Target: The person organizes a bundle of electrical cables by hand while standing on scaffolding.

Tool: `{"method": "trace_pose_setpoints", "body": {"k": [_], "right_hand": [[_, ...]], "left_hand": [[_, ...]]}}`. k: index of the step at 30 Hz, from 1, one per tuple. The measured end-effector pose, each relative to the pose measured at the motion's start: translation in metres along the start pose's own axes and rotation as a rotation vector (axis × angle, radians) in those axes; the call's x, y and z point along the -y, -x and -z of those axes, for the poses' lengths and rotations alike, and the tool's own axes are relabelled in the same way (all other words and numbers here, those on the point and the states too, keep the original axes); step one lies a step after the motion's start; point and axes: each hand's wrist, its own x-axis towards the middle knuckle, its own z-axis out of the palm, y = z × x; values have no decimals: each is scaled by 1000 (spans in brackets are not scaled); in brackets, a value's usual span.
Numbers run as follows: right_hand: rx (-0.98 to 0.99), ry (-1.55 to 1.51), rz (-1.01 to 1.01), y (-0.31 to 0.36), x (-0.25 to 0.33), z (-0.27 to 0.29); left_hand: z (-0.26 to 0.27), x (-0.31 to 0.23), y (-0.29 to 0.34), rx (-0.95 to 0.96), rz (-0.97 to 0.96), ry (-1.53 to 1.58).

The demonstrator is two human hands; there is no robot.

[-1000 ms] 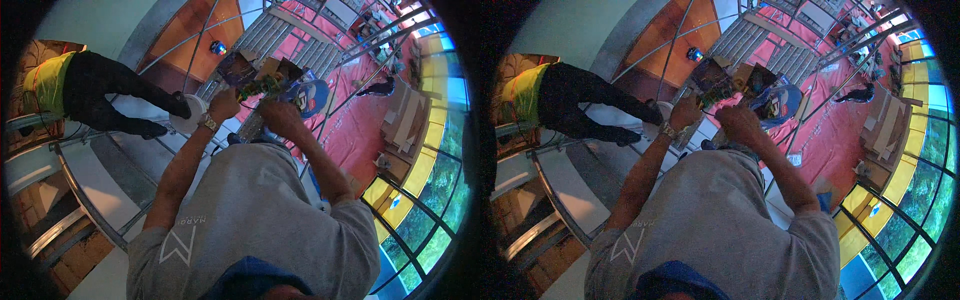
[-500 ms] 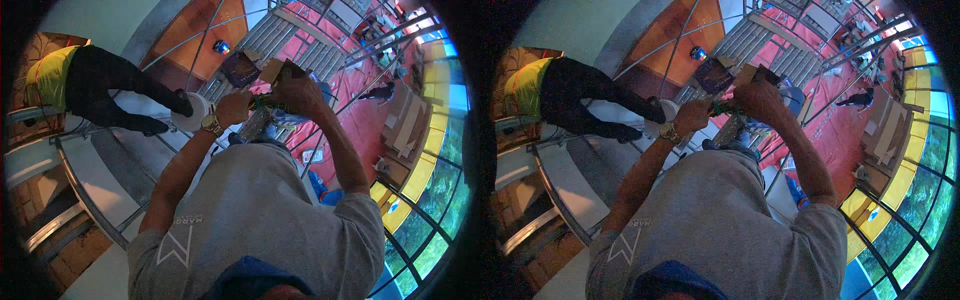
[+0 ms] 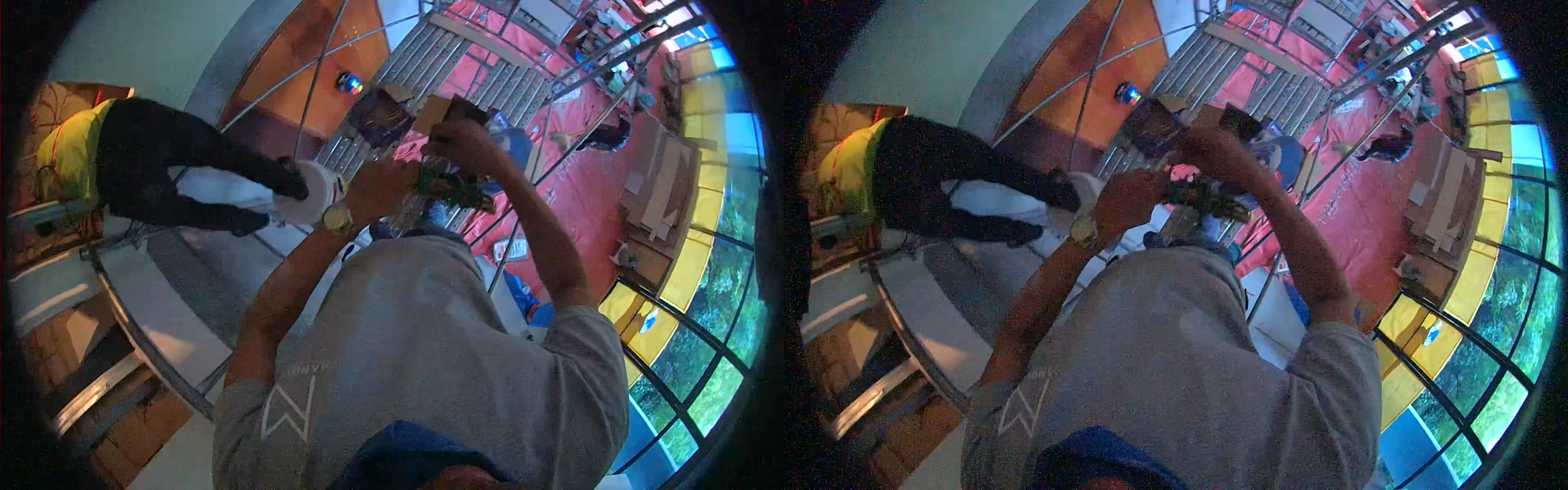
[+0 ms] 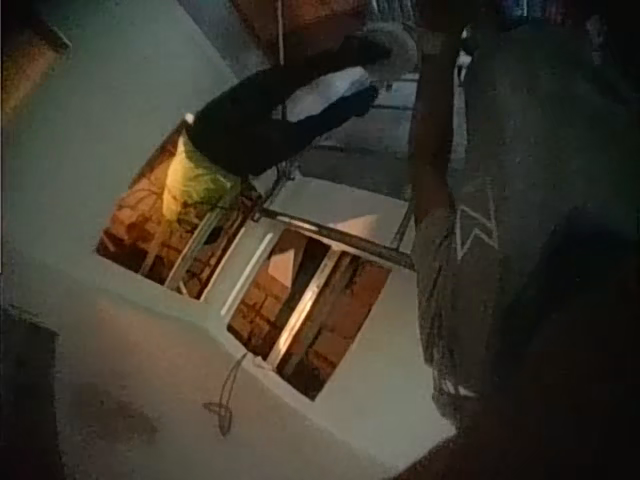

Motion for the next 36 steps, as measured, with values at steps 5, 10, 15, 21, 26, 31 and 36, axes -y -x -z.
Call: {"method": "trace_pose_setpoints", "body": {"k": [5, 10, 15, 21, 26, 31, 36], "right_hand": [[166, -936, -237, 31, -7, -26], [23, -666, -125, 46, 25, -65], [-149, -1070, -515, 26, 49, -37], [-488, -629, -470, 7, 58, 19], [-839, -679, -412, -15, 80, -6], [-801, -942, -550, -10, 106, -27], [-502, -885, -590, -1, 92, -1]], "left_hand": [[7, -5, -4, -122, -88, 50], [7, 8, -3, -285, -339, -27], [14, 20, -33, -454, -209, -64], [8, 8, -44, -662, 361, 661], [-25, 2, -56, -382, 149, 879], [-16, -16, -35, -408, 328, 1202], [22, -6, -22, -249, 412, 966]]}}
